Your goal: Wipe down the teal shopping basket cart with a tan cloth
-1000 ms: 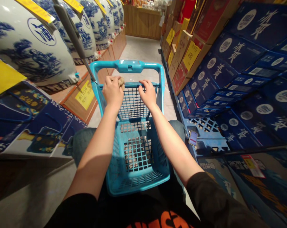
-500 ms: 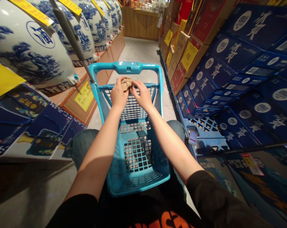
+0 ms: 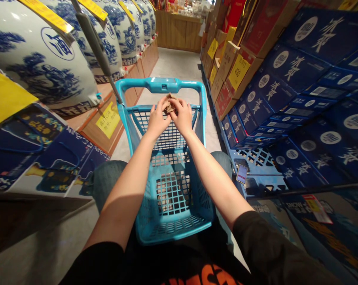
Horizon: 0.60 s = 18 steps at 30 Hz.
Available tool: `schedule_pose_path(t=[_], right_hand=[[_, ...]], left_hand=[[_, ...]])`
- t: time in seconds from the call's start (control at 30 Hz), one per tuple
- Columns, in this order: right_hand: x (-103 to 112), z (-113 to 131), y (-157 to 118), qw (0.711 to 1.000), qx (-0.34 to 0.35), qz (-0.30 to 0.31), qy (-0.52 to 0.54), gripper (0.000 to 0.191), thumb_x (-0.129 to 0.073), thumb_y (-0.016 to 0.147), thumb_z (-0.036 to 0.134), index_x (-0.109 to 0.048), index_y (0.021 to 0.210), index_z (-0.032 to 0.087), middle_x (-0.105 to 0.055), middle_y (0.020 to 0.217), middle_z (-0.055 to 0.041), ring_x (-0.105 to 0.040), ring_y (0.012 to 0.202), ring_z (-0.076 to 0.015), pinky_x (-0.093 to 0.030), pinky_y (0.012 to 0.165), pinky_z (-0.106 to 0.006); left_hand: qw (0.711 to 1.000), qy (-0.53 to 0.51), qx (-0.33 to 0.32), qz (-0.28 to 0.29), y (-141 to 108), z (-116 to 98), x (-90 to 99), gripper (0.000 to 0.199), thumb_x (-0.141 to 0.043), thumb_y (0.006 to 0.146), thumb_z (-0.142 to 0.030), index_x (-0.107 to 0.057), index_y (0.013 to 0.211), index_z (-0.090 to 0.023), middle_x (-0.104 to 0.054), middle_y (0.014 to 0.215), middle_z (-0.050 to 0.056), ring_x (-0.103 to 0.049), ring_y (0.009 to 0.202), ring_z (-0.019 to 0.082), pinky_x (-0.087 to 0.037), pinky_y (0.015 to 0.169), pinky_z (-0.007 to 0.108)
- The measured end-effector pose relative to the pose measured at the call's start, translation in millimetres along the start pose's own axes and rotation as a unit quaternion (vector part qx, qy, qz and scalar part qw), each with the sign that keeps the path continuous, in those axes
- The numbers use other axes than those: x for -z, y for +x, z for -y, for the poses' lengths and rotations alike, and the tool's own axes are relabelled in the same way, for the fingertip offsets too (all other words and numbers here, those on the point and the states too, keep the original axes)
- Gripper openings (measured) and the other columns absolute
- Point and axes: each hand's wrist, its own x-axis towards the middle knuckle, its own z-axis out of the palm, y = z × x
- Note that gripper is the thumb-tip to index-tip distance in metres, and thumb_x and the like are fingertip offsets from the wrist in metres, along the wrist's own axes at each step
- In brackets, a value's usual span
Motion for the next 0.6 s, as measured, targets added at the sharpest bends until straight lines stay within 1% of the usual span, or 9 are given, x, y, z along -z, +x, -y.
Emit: schedule_pose_path(t=[0.07,0.13,0.2,0.23,0.33,0.4,0.47,0.53,0.6], right_hand=[[4.7,-11.6,1.7,1.000,-0.006,-0.025,0.005,0.039,-0.056,0.098,0.011,-0.072,0.131,0.025,-0.067,0.141,-0.0113,-0.062,0.138,-0.0282,-0.035,0.134,-0.061],[11.2,-26.3,3.6,0.997,-0.017,-0.068,0.022,0.034,-0.052,0.099,0.011,-0.073,0.122,0.023,-0.067,0.136,-0.0118,-0.063,0.134,-0.0271,-0.044,0.129,-0.054],[16.9,-38.1,5.1,0.993,-0.038,-0.104,0.040,0.033,-0.048,0.098,0.010,-0.073,0.119,0.021,-0.065,0.136,-0.0124,-0.064,0.133,-0.0264,-0.049,0.124,-0.051],[18.5,-41.1,5.5,0.992,-0.049,-0.110,0.041,0.033,-0.047,0.098,0.010,-0.072,0.119,0.020,-0.064,0.138,-0.0132,-0.063,0.134,-0.0267,-0.050,0.124,-0.051],[14.8,-35.3,5.1,0.995,-0.057,-0.080,0.008,0.030,-0.048,0.099,0.012,-0.069,0.120,0.018,-0.060,0.146,-0.0173,-0.060,0.141,-0.0300,-0.046,0.127,-0.055],[7.0,-23.5,3.5,0.998,-0.026,-0.051,-0.020,0.023,-0.055,0.099,0.017,-0.069,0.117,0.018,-0.059,0.149,-0.0187,-0.056,0.145,-0.0328,-0.042,0.131,-0.058],[0.0,-12.7,1.8,0.999,0.021,-0.029,-0.033,0.015,-0.063,0.098,0.021,-0.069,0.111,0.020,-0.061,0.148,-0.0176,-0.053,0.148,-0.0339,-0.038,0.133,-0.060],[-1.6,-8.3,0.7,0.998,0.046,-0.014,-0.032,0.008,-0.064,0.099,0.022,-0.069,0.105,0.021,-0.063,0.146,-0.0162,-0.052,0.148,-0.0324,-0.038,0.133,-0.058],[3.3,-11.9,0.3,0.999,0.035,-0.010,-0.023,0.009,-0.060,0.102,0.021,-0.069,0.104,0.021,-0.062,0.147,-0.0166,-0.054,0.147,-0.0303,-0.041,0.131,-0.054]], left_hand=[[1.000,0.020,0.000,0.019,-0.9,-0.6,-0.8,0.071,-0.059,0.087,-0.008,-0.051,0.156,-0.023,-0.063,0.158,0.012,-0.059,0.149,0.028,-0.029,0.137,0.053],[0.999,0.043,0.008,0.020,-1.7,0.3,0.7,0.067,-0.057,0.088,-0.008,-0.056,0.153,-0.023,-0.067,0.153,0.011,-0.060,0.146,0.029,-0.026,0.138,0.056],[0.998,0.063,0.025,-0.002,-1.7,3.1,4.4,0.060,-0.055,0.089,-0.010,-0.062,0.148,-0.023,-0.071,0.148,0.010,-0.061,0.144,0.031,-0.026,0.138,0.057],[0.997,0.070,0.037,-0.017,-1.4,4.9,6.8,0.057,-0.055,0.090,-0.012,-0.065,0.144,-0.024,-0.072,0.146,0.010,-0.061,0.143,0.032,-0.027,0.137,0.057],[0.992,0.088,0.068,-0.058,0.3,10.0,13.9,0.048,-0.052,0.091,-0.013,-0.072,0.133,-0.024,-0.074,0.138,0.010,-0.062,0.138,0.033,-0.032,0.134,0.056],[0.990,0.095,0.078,-0.075,1.0,11.7,16.8,0.044,-0.051,0.091,-0.013,-0.074,0.128,-0.022,-0.075,0.135,0.011,-0.064,0.134,0.033,-0.037,0.131,0.054],[0.988,0.096,0.081,-0.087,1.0,11.8,17.9,0.042,-0.050,0.091,-0.012,-0.075,0.124,-0.022,-0.076,0.132,0.011,-0.065,0.131,0.032,-0.040,0.127,0.050],[0.988,0.095,0.081,-0.091,0.6,11.6,17.9,0.041,-0.050,0.091,-0.012,-0.075,0.121,-0.022,-0.076,0.129,0.010,-0.065,0.129,0.031,-0.042,0.125,0.049],[0.988,0.097,0.081,-0.089,0.0,11.8,17.7,0.039,-0.050,0.091,-0.012,-0.076,0.119,-0.023,-0.077,0.127,0.010,-0.065,0.128,0.032,-0.042,0.124,0.049]])
